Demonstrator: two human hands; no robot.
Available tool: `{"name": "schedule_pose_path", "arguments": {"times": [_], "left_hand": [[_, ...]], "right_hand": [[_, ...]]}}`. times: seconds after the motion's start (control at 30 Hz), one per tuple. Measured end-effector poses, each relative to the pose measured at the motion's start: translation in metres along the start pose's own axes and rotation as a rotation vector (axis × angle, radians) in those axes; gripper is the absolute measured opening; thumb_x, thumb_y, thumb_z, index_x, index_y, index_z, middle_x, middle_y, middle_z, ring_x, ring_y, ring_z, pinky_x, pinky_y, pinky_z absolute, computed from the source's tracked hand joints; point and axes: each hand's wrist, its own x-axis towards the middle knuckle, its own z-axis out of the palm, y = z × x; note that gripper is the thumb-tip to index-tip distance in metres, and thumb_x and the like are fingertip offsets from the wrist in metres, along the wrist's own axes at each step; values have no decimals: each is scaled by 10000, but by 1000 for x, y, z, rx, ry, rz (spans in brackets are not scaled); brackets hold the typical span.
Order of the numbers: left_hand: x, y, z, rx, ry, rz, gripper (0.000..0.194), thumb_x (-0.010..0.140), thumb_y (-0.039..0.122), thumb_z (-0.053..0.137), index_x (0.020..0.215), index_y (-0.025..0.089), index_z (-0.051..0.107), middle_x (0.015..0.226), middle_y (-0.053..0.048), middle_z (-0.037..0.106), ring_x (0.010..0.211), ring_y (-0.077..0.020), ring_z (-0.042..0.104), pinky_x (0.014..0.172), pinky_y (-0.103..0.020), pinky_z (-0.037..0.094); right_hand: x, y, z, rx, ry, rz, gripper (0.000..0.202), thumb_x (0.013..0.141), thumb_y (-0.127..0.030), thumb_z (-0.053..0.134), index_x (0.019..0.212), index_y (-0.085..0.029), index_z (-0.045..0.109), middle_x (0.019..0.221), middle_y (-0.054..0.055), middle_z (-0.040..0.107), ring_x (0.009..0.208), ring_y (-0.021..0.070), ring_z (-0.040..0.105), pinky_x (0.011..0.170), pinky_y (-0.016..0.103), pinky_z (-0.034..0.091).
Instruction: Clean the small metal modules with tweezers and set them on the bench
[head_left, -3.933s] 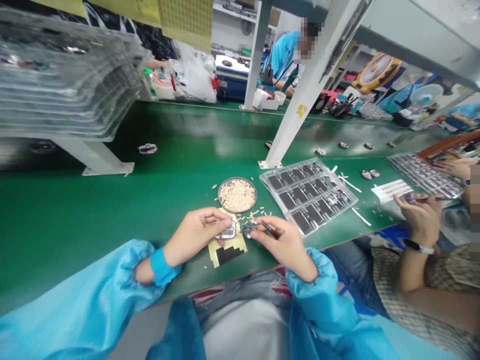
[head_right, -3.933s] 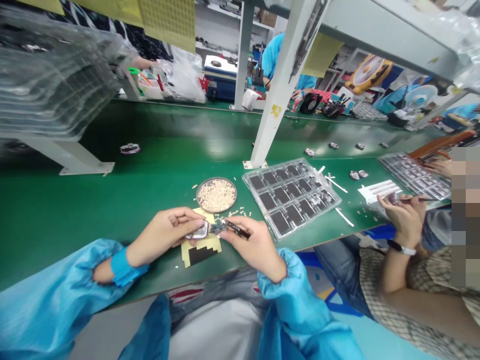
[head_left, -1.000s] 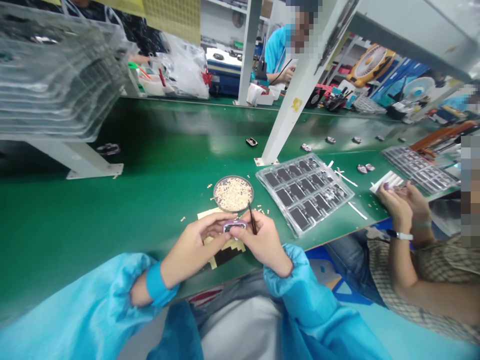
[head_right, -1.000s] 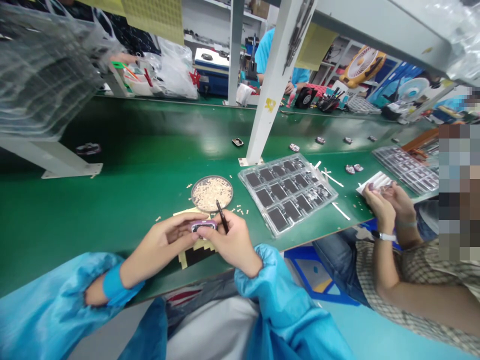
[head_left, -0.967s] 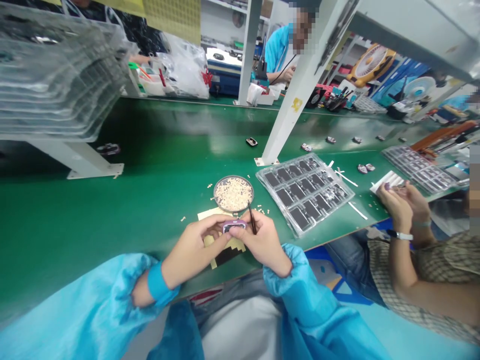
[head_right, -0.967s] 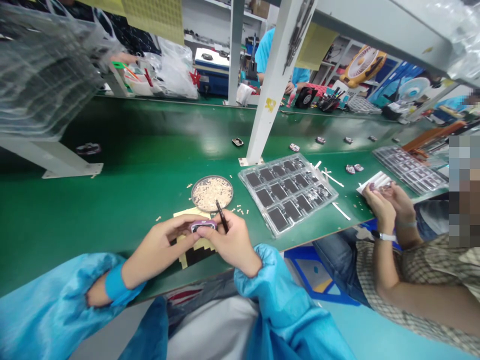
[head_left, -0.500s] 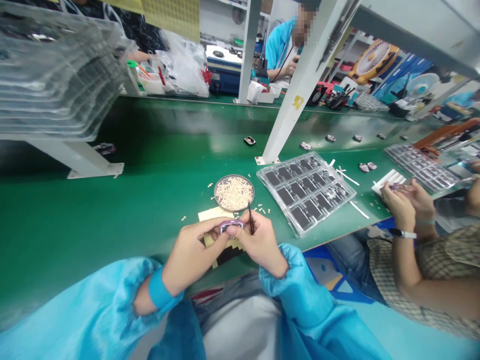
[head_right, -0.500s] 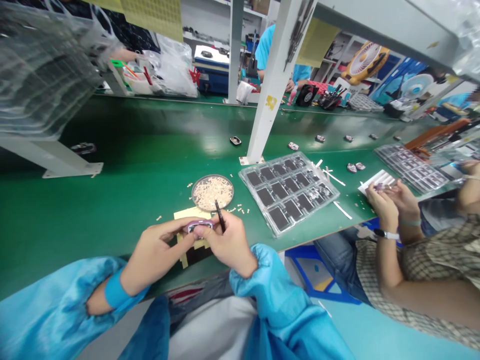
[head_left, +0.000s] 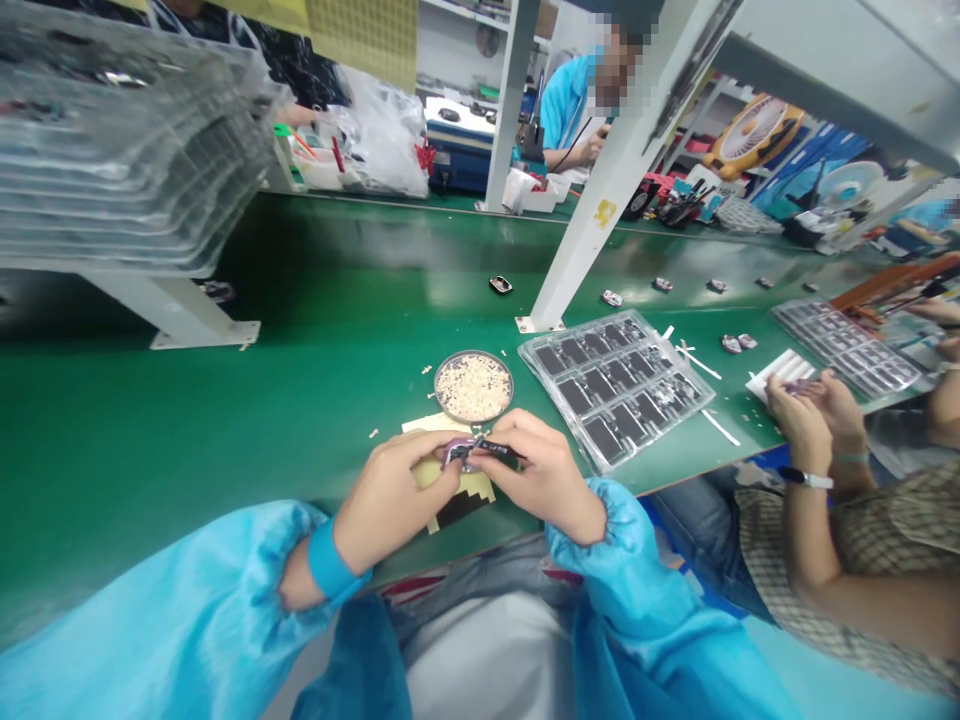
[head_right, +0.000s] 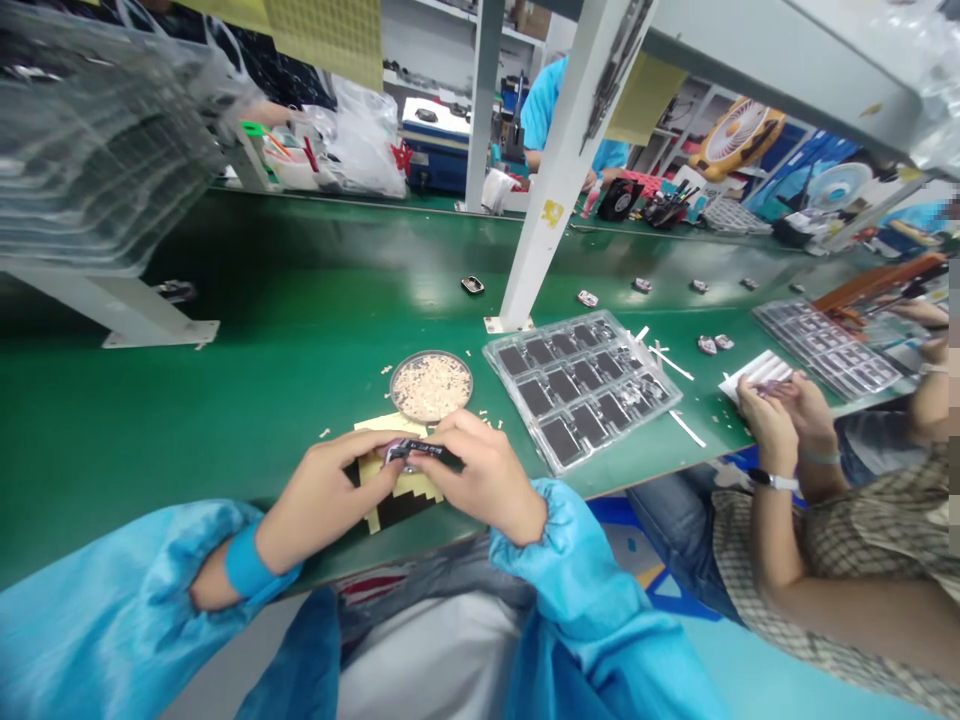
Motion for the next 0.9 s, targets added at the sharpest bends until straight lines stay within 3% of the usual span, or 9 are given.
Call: {"name": "schedule_pose_path", "arguments": {"times": [0.23,0.4,0.47,0.6,0.73,0.8,0.9], "left_hand": [[2,0,-2,69,6,32,264,867,237,601,1090,234,743,1059,-42,767,978,-252,682,899,-382,484],[9,-10,-7,103,-10,19,254,886,271,601,1095,244,743,918,-26,746,850,-227,662,803,-354,473],[13,-16,-10,120,8,26,275,898,296,601,1136,251,730,935,-27,743,863,-226,657,820,-353,465],[25,-28,-21,64,82,-33,308,913,349,601,1187,231,678,948,-27,740,862,-213,674,792,-317,474],[55,-46,-40,101,205,-75,340,909,380,598,1202,218,654,951,-33,753,873,-212,680,772,-295,470],[82,-57,-55,167,268,-92,368,913,390,579,1233,223,653,955,-36,762,890,-217,679,791,-299,473],[133,-73,-76,309,277,-182,409,942,395,503,1277,213,650,1044,-65,761,998,-248,678,872,-343,478]], "right_hand": [[1,2,2,-75,-42,32,147,936,-306,665,1044,-238,737,928,59,648,856,185,625,742,308,502],[22,2,-5,-37,-169,47,75,910,-277,694,932,-215,730,931,51,646,858,186,622,778,315,512],[35,8,-9,-16,-125,42,95,901,-298,705,887,-205,709,901,41,641,851,187,615,777,315,509],[48,25,-16,-220,60,112,142,964,-274,602,914,-191,706,865,47,615,838,188,591,802,330,475],[29,27,-20,-152,158,135,161,969,-286,593,977,-186,719,880,55,619,839,185,593,784,320,472],[15,23,-22,-43,228,152,188,979,-306,579,927,-184,712,868,53,618,821,178,590,753,310,472],[-3,20,-23,35,216,174,249,1000,-306,533,850,-189,695,861,52,617,828,176,587,769,310,471]]}}
